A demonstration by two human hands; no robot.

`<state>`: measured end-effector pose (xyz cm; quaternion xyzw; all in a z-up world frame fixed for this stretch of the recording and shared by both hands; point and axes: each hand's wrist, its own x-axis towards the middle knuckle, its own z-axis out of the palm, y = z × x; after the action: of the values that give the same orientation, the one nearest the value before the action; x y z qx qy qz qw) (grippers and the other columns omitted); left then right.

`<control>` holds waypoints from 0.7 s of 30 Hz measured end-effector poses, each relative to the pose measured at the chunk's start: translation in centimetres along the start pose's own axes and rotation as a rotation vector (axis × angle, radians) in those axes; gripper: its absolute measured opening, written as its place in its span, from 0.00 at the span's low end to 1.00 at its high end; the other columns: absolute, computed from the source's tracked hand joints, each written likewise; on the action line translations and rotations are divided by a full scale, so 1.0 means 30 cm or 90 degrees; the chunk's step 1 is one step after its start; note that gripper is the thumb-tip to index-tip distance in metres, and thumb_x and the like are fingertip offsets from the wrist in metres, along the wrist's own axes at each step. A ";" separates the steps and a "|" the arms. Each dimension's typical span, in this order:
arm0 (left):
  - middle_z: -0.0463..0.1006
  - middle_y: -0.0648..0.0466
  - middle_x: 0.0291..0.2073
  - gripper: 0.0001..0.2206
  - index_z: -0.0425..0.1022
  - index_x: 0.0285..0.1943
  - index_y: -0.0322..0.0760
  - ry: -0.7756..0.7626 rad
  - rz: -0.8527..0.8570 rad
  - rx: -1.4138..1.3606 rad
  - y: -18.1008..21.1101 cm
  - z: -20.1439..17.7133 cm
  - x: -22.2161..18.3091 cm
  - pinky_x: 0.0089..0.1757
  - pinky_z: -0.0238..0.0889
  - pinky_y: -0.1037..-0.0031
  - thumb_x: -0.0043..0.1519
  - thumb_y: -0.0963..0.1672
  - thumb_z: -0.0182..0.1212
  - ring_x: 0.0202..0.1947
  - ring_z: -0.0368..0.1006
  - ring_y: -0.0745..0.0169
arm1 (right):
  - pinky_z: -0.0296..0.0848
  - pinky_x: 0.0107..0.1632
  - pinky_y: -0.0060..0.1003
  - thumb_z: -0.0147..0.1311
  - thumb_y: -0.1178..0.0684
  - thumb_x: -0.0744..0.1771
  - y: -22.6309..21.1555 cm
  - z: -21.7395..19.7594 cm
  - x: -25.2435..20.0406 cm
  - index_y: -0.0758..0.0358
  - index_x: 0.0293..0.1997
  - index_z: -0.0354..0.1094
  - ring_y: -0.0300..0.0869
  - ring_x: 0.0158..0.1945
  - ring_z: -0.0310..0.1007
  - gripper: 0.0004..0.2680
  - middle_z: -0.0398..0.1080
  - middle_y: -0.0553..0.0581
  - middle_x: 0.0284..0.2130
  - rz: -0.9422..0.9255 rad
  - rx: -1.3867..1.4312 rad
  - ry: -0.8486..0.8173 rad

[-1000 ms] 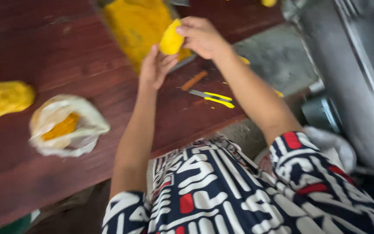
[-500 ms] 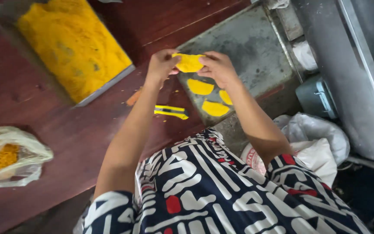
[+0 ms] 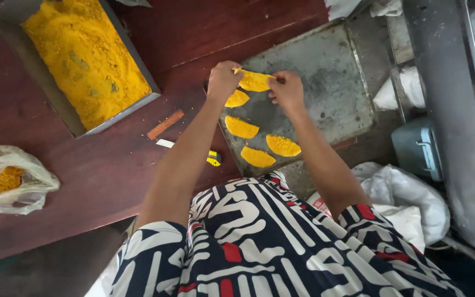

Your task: Flatten yellow dough by hand, cut it in half using a utility knife, and arrange the pieces on a baking tray.

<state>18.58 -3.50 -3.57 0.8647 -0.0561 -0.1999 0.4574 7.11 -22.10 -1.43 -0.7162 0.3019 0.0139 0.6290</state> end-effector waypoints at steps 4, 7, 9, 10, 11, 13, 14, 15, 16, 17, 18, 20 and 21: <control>0.84 0.45 0.39 0.12 0.83 0.46 0.38 0.063 0.106 0.086 -0.019 0.018 0.004 0.45 0.73 0.62 0.54 0.43 0.67 0.39 0.81 0.50 | 0.73 0.26 0.34 0.60 0.53 0.66 0.028 -0.007 0.024 0.68 0.48 0.73 0.36 0.24 0.75 0.10 0.76 0.54 0.29 -0.020 -0.065 0.001; 0.82 0.43 0.42 0.12 0.79 0.48 0.39 0.085 0.113 0.140 0.014 0.016 -0.021 0.48 0.71 0.58 0.56 0.44 0.67 0.45 0.79 0.43 | 0.74 0.30 0.41 0.62 0.50 0.66 0.044 -0.010 0.034 0.66 0.49 0.71 0.43 0.27 0.76 0.12 0.77 0.57 0.29 -0.111 -0.217 0.024; 0.80 0.42 0.45 0.14 0.76 0.51 0.39 0.093 0.099 0.169 0.045 0.010 -0.051 0.48 0.71 0.56 0.57 0.44 0.67 0.47 0.78 0.39 | 0.74 0.33 0.45 0.63 0.48 0.65 0.039 -0.027 0.053 0.65 0.49 0.70 0.49 0.29 0.77 0.13 0.77 0.59 0.29 -0.181 -0.329 0.046; 0.77 0.41 0.48 0.16 0.73 0.54 0.41 0.104 0.098 0.190 0.063 0.006 -0.070 0.48 0.71 0.55 0.57 0.44 0.67 0.48 0.76 0.37 | 0.74 0.36 0.47 0.64 0.46 0.65 0.033 -0.043 0.070 0.64 0.49 0.69 0.51 0.34 0.78 0.14 0.77 0.59 0.30 -0.214 -0.381 0.051; 0.74 0.40 0.51 0.19 0.70 0.57 0.42 0.116 0.099 0.210 0.083 0.003 -0.085 0.48 0.71 0.54 0.57 0.44 0.68 0.50 0.75 0.34 | 0.74 0.40 0.49 0.65 0.44 0.65 0.024 -0.059 0.091 0.62 0.50 0.68 0.54 0.38 0.78 0.15 0.78 0.60 0.32 -0.249 -0.433 0.057; 0.71 0.40 0.54 0.20 0.69 0.59 0.42 0.157 0.118 0.187 0.139 -0.041 -0.129 0.49 0.71 0.54 0.58 0.44 0.67 0.52 0.74 0.34 | 0.75 0.43 0.48 0.63 0.44 0.68 0.002 -0.115 0.232 0.62 0.52 0.68 0.52 0.40 0.79 0.14 0.78 0.59 0.35 -0.288 -0.405 0.098; 0.69 0.40 0.57 0.21 0.68 0.61 0.43 0.192 0.137 0.166 0.165 -0.059 -0.155 0.49 0.70 0.54 0.59 0.43 0.67 0.54 0.72 0.33 | 0.76 0.46 0.46 0.60 0.44 0.70 -0.007 -0.145 0.299 0.61 0.53 0.67 0.50 0.42 0.79 0.13 0.78 0.59 0.37 -0.320 -0.375 0.142; 0.69 0.40 0.57 0.21 0.68 0.61 0.43 0.196 0.132 0.164 0.181 -0.090 -0.195 0.49 0.70 0.54 0.59 0.43 0.67 0.54 0.72 0.33 | 0.76 0.46 0.46 0.60 0.44 0.70 -0.041 -0.162 0.395 0.61 0.53 0.67 0.50 0.42 0.79 0.13 0.78 0.59 0.37 -0.323 -0.377 0.136; 0.68 0.39 0.59 0.22 0.68 0.62 0.41 0.226 0.168 0.135 0.197 -0.120 -0.238 0.52 0.69 0.55 0.59 0.42 0.67 0.56 0.70 0.33 | 0.76 0.49 0.46 0.59 0.47 0.71 -0.076 -0.179 0.490 0.64 0.56 0.67 0.52 0.46 0.79 0.12 0.77 0.61 0.42 -0.407 -0.320 0.175; 0.66 0.38 0.60 0.22 0.68 0.63 0.40 0.257 0.206 0.109 0.213 -0.159 -0.275 0.54 0.68 0.55 0.59 0.41 0.67 0.59 0.68 0.32 | 0.76 0.52 0.46 0.58 0.51 0.72 -0.118 -0.183 0.590 0.66 0.58 0.66 0.53 0.50 0.78 0.12 0.76 0.64 0.47 -0.493 -0.257 0.212; 0.66 0.38 0.60 0.22 0.68 0.63 0.40 0.264 0.204 0.110 0.189 -0.188 -0.320 0.54 0.68 0.55 0.59 0.41 0.67 0.59 0.68 0.32 | 0.76 0.52 0.46 0.58 0.51 0.72 -0.100 -0.196 0.696 0.66 0.58 0.66 0.53 0.50 0.78 0.12 0.76 0.64 0.47 -0.498 -0.255 0.207; 0.64 0.37 0.63 0.22 0.68 0.65 0.38 0.294 0.260 0.101 0.141 -0.249 -0.412 0.62 0.62 0.55 0.61 0.39 0.66 0.65 0.62 0.31 | 0.75 0.53 0.46 0.55 0.55 0.72 -0.078 -0.203 0.913 0.67 0.62 0.65 0.53 0.53 0.77 0.12 0.75 0.65 0.50 -0.563 -0.206 0.162; 0.64 0.37 0.63 0.22 0.68 0.65 0.38 0.306 0.255 0.106 0.114 -0.287 -0.473 0.62 0.62 0.55 0.61 0.39 0.66 0.65 0.62 0.31 | 0.75 0.53 0.46 0.55 0.55 0.72 -0.069 -0.210 0.953 0.67 0.62 0.65 0.53 0.53 0.77 0.12 0.75 0.65 0.50 -0.570 -0.200 0.151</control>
<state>9.34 5.12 7.71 0.8932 -0.1315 0.1095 0.4158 29.13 -39.65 -9.71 -0.8586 0.0283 -0.2944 0.4187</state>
